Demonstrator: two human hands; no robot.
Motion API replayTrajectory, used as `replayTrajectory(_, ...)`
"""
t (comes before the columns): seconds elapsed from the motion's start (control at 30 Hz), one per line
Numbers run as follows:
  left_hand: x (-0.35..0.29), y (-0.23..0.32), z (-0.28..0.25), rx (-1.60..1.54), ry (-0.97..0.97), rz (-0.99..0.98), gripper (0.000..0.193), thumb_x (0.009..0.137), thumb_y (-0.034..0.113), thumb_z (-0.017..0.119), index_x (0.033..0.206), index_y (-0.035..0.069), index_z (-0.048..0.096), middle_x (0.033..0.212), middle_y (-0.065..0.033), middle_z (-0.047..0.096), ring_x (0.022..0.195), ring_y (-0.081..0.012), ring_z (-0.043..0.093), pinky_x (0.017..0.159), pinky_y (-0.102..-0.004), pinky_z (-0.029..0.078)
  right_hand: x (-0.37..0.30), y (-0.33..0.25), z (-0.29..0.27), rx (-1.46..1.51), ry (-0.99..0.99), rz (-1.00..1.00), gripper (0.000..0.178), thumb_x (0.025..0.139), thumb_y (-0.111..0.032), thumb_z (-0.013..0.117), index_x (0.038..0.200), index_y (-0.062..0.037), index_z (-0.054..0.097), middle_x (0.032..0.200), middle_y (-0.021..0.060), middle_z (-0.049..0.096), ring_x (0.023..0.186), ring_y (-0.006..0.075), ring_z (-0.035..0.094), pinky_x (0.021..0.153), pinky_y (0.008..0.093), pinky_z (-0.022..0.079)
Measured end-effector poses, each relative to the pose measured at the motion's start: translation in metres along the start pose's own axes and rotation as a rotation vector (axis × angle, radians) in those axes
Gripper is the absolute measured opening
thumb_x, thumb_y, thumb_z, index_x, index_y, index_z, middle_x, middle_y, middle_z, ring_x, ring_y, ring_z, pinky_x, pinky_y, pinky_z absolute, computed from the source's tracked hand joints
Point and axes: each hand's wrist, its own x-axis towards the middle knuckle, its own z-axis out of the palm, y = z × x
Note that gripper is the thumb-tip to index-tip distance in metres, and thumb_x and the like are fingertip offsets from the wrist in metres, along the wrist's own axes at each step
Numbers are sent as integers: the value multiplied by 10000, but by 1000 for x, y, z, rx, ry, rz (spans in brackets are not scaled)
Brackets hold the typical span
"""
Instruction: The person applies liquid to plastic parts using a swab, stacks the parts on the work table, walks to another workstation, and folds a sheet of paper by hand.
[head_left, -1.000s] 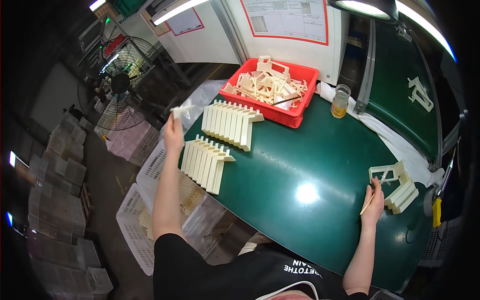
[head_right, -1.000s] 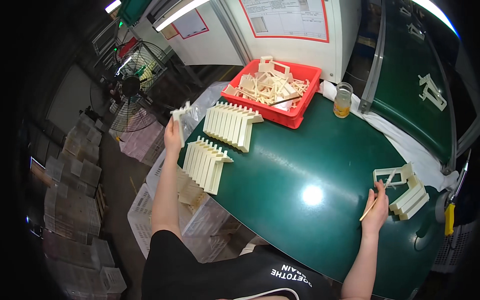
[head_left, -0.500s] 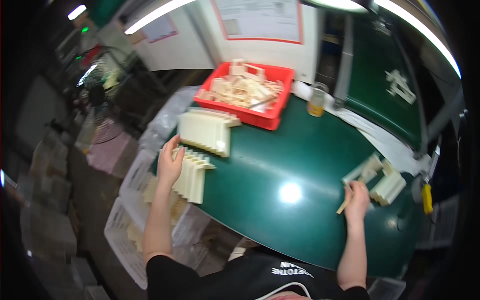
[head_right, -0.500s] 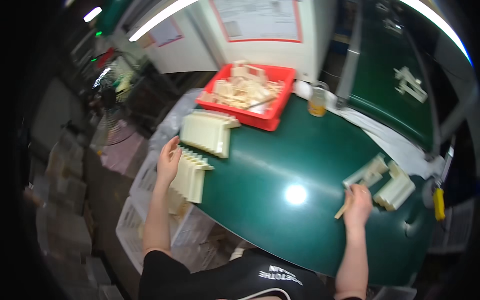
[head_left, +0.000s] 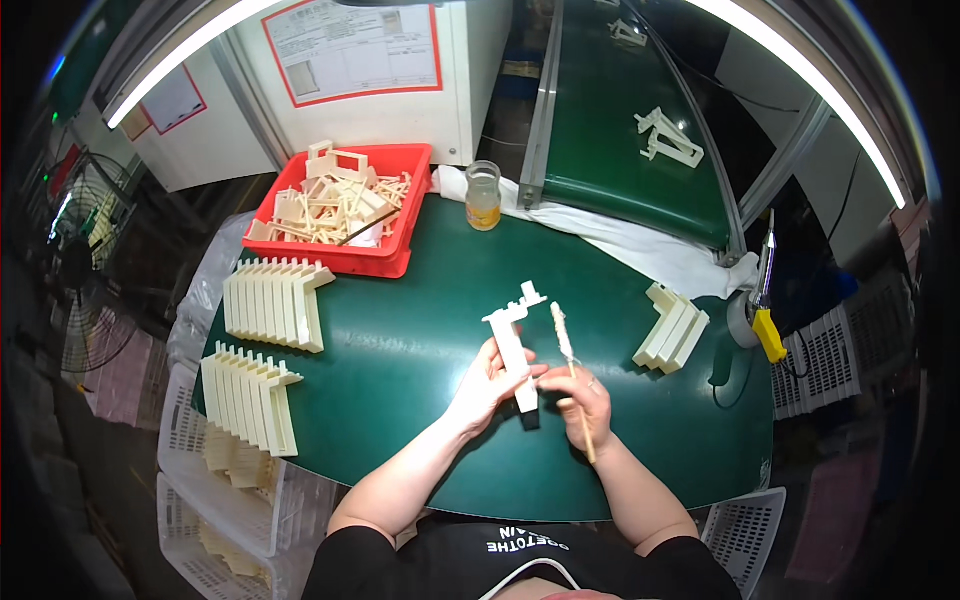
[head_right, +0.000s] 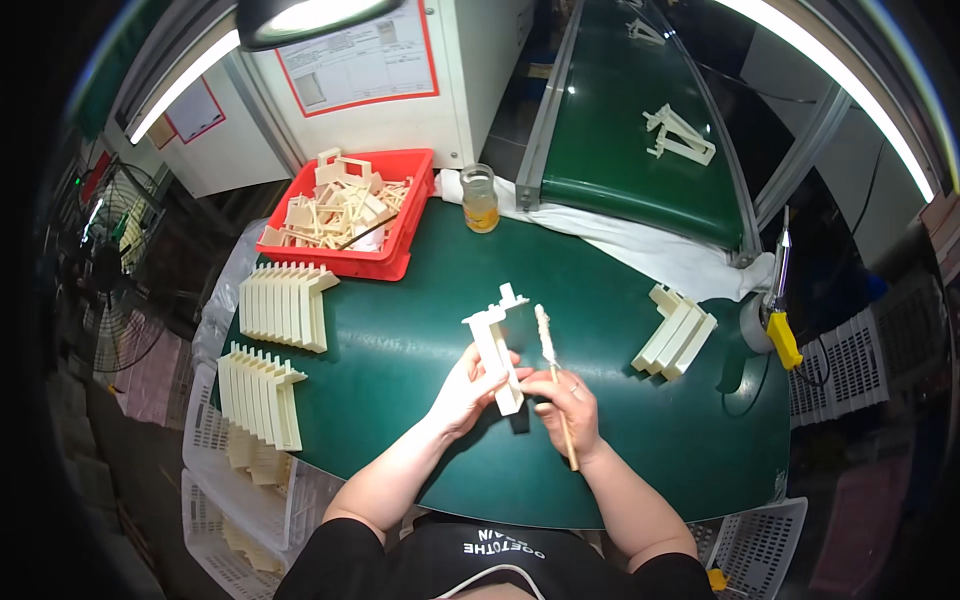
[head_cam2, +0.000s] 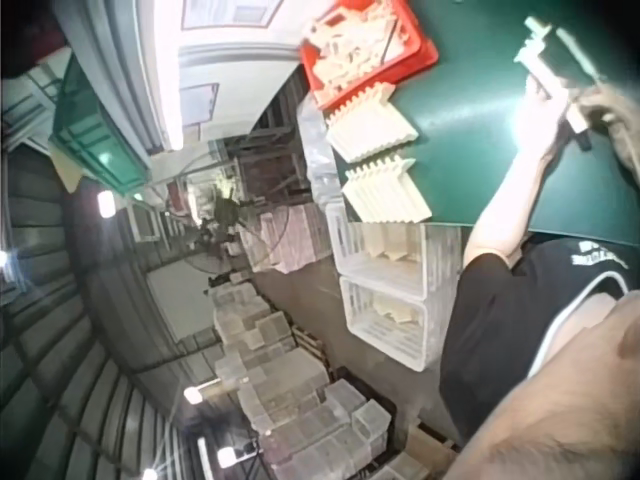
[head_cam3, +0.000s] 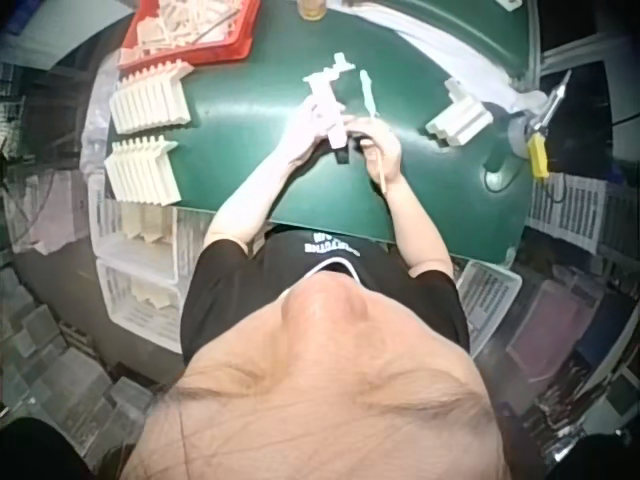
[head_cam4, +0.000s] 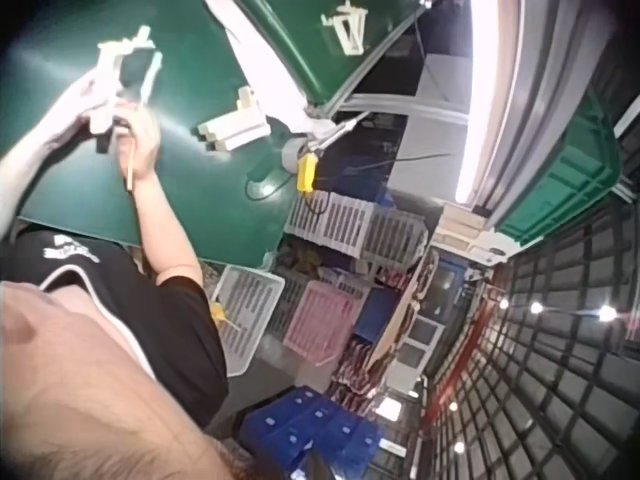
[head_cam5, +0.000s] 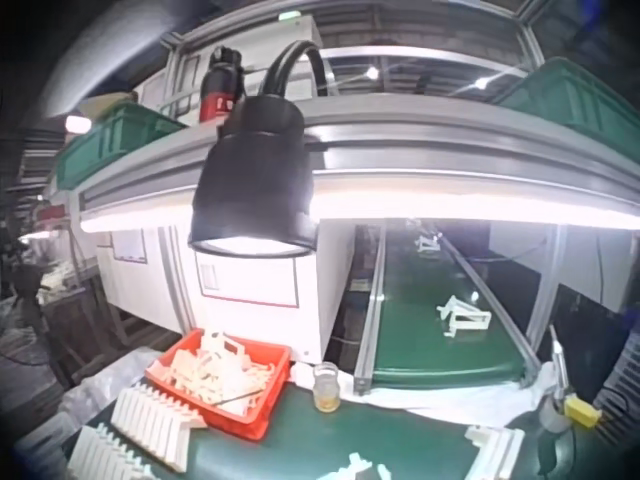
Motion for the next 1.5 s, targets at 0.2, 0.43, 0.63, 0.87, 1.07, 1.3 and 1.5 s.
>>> replayTrajectory(0.2, -3, -5, -12, 186, -48, -65, 651, 922, 180, 678, 1420, 26, 287, 1204, -126, 514, 1100, -292, 636, 961, -415, 533, -3, -4, -8, -181, 85, -15, 644, 1050, -477, 262, 1021, 4, 689, 940, 164, 622, 890, 292, 581, 822, 389, 471)
replayTrajectory(0.43, -5, -6, -8, 208, 30, -22, 597, 910, 143, 687, 1373, 31, 327, 1153, -129, 599, 1032, -223, 654, 886, -335, 542, -1, -5, -2, -212, 78, -127, 267, 992, -278, 504, 984, -50, 642, 979, 139, 664, 867, 289, 605, 865, 445, 439)
replayTrajectory(0.63, -7, -21, -14, 440, 54, 155, 615, 817, 42, 733, 1282, 67, 333, 1120, -119, 622, 1040, -206, 656, 892, -350, 552, -6, -27, 11, -116, -10, -78, 224, 982, -249, 534, 901, -111, 691, 974, 69, 695, 888, 219, 642, 940, 455, 395)
replayTrajectory(0.87, -9, -22, -10, 587, 191, 320, 600, 802, 67, 771, 1231, 45, 352, 1059, -123, 640, 951, -207, 681, 838, -346, 566, -4, -21, 9, -96, 111, -32, 203, 986, -220, 523, 911, -92, 662, 956, 96, 698, 830, 259, 627, 884, 438, 426)
replayTrajectory(1.07, -10, -21, -14, 586, 139, 301, 547, 833, 42, 737, 1218, 39, 348, 1042, -111, 639, 913, -195, 679, 813, -329, 570, 0, -25, 10, 50, 11, -76, 240, 997, -232, 519, 903, -69, 668, 948, 106, 694, 819, 267, 620, 839, 399, 456)
replayTrajectory(1.3, -16, 1, -8, -61, -185, -121, 475, 963, 224, 611, 1282, 9, 333, 1047, -207, 633, 906, -343, 703, 804, -419, 591, -1, -12, 0, -464, 77, -186, 188, 979, -238, 536, 950, -89, 647, 978, 100, 685, 832, 243, 624, 915, 470, 411)
replayTrajectory(1.5, -15, -1, -16, -243, -258, -142, 488, 926, 294, 654, 1287, 48, 438, 1019, -195, 625, 919, -389, 697, 798, -461, 595, 8, -14, 2, -666, 140, -132, 68, 852, -55, 641, 914, -82, 650, 968, 75, 690, 848, 222, 632, 926, 440, 409)
